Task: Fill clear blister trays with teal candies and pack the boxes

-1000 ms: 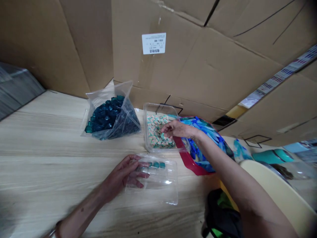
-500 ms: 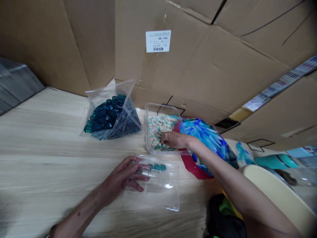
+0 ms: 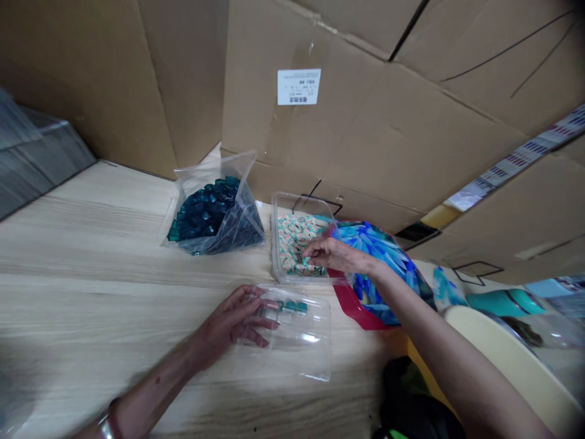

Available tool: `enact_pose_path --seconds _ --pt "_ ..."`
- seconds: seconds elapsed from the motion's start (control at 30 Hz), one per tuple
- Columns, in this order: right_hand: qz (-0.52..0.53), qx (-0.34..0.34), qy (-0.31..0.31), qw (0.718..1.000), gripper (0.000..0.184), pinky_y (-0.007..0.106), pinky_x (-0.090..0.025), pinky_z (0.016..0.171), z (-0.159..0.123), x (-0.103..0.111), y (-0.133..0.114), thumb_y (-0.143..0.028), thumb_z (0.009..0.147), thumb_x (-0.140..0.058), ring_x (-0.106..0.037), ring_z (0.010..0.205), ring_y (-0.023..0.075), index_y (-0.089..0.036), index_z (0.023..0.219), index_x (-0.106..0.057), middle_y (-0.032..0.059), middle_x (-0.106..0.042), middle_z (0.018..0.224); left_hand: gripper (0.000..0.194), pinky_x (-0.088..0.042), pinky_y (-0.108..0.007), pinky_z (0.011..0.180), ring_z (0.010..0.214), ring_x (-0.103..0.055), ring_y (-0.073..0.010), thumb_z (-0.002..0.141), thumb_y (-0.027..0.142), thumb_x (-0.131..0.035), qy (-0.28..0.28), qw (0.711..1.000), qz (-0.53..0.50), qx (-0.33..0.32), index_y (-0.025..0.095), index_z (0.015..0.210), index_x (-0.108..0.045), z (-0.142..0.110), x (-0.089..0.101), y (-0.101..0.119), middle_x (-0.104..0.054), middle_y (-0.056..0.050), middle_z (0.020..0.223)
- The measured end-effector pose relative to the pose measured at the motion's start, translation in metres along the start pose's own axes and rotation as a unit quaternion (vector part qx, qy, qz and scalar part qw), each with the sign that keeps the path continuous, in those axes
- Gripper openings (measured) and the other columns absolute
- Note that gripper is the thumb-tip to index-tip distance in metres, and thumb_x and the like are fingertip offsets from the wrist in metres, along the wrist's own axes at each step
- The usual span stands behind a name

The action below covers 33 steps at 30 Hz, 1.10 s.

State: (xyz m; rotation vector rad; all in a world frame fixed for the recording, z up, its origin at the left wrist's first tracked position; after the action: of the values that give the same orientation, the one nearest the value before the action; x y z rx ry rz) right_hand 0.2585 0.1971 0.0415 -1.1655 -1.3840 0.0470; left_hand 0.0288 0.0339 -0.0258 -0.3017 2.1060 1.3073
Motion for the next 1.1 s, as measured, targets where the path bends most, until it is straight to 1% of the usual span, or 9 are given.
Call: enact_pose_path --seconds 0.07,0.13,0.2,0.3,0.37,0.6,0.8,0.97,1.1 --pt "0.109 -0.026 0.016 0.994 0.025 0.024 -0.042 0.062 0.000 0.000 0.006 -0.034 0.077 -0.060 -0.054 0.068 0.0115 -0.015 0.093 -0.061 0.0007 -0.060 0.076 0.025 -0.055 -0.034 0.060 0.085 -0.066 -0.0248 0.085 0.030 -0.054 0.003 1.000 -0.001 -0.001 0.018 0.105 -0.044 -0.001 -0.001 0.001 -0.059 -0.015 0.114" --pt "0.182 -0.052 0.029 0.981 0.031 0.024 -0.042 0.061 0.003 -0.002 0.012 -0.037 0.071 -0.066 -0.054 0.065 0.0107 -0.016 0.094 -0.061 -0.0008 -0.060 0.072 0.025 -0.054 -0.034 0.060 0.085 -0.066 -0.0245 0.085 0.030 -0.054 0.004 1.000 -0.001 -0.003 0.018 0.105 -0.044 -0.001 -0.002 0.000 -0.059 -0.015 0.114" --pt "0.227 -0.064 0.040 0.971 0.034 0.024 -0.043 0.062 0.008 -0.005 0.015 -0.037 0.067 -0.070 -0.054 0.064 0.0100 -0.016 0.092 -0.061 -0.0018 -0.060 0.071 0.024 -0.054 -0.034 0.059 0.085 -0.066 -0.0245 0.085 0.030 -0.054 0.002 1.000 0.000 -0.007 0.019 0.104 -0.044 0.000 -0.001 0.000 -0.059 -0.015 0.114" --pt "0.277 -0.060 0.050 0.958 0.034 0.025 -0.044 0.068 0.016 -0.007 0.016 -0.034 0.063 -0.074 -0.056 0.067 0.0097 -0.016 0.089 -0.062 -0.0022 -0.061 0.073 0.024 -0.054 -0.035 0.059 0.085 -0.066 -0.0249 0.085 0.030 -0.053 -0.006 1.000 0.001 -0.014 0.018 0.104 -0.044 0.001 0.000 -0.002 -0.059 -0.015 0.113" --pt "0.297 -0.051 0.051 0.952 0.033 0.025 -0.044 0.069 0.019 -0.006 0.013 -0.032 0.063 -0.074 -0.056 0.068 0.0094 -0.016 0.088 -0.063 -0.0024 -0.062 0.073 0.024 -0.054 -0.035 0.059 0.084 -0.066 -0.0251 0.085 0.030 -0.053 -0.008 1.000 0.002 -0.018 0.018 0.104 -0.044 0.002 0.001 -0.003 -0.059 -0.015 0.113" --pt "0.335 -0.013 0.058 0.940 0.029 0.022 -0.043 0.065 0.017 -0.002 0.001 -0.028 0.067 -0.074 -0.055 0.065 0.0075 -0.015 0.091 -0.063 -0.0027 -0.062 0.072 0.025 -0.054 -0.036 0.060 0.084 -0.066 -0.0254 0.085 0.031 -0.054 -0.001 1.000 0.002 -0.018 0.019 0.103 -0.044 0.000 0.001 -0.004 -0.060 -0.015 0.112" --pt "0.388 0.014 0.076 0.918 0.032 0.018 -0.043 0.061 0.014 -0.003 0.000 -0.024 0.070 -0.072 -0.055 0.063 0.0055 -0.017 0.101 -0.064 -0.0026 -0.063 0.074 0.025 -0.054 -0.035 0.058 0.083 -0.066 -0.0257 0.083 0.032 -0.056 0.000 1.000 0.003 -0.023 0.019 0.101 -0.044 0.001 0.001 -0.004 -0.061 -0.014 0.109" --pt "0.441 0.015 0.076 0.894 0.032 0.019 -0.047 0.068 0.011 -0.004 -0.001 -0.023 0.070 -0.073 -0.061 0.073 0.0081 -0.018 0.100 -0.064 -0.0003 -0.066 0.082 0.026 -0.053 -0.035 0.059 0.084 -0.066 -0.0257 0.084 0.033 -0.055 0.003 1.000 0.007 -0.027 0.018 0.102 -0.045 0.000 -0.001 -0.003 -0.061 -0.015 0.111" --pt "0.468 0.030 0.088 0.879 0.035 0.021 -0.049 0.074 0.008 -0.005 -0.004 -0.022 0.069 -0.073 -0.062 0.077 0.0090 -0.019 0.102 -0.063 0.0001 -0.066 0.086 0.026 -0.053 -0.035 0.058 0.084 -0.066 -0.0259 0.084 0.034 -0.055 -0.002 0.999 0.007 -0.033 0.019 0.102 -0.045 0.000 0.000 -0.004 -0.061 -0.014 0.110"
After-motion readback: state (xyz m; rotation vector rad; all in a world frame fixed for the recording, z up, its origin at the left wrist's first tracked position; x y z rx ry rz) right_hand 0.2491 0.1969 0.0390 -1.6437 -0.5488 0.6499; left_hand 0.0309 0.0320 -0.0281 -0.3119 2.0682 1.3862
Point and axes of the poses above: each hand's wrist, its own z-axis towards the middle knuckle, its own x-axis out of the back of the hand, y = z × x, the point moved 1 cm from there along z, towards the middle knuckle
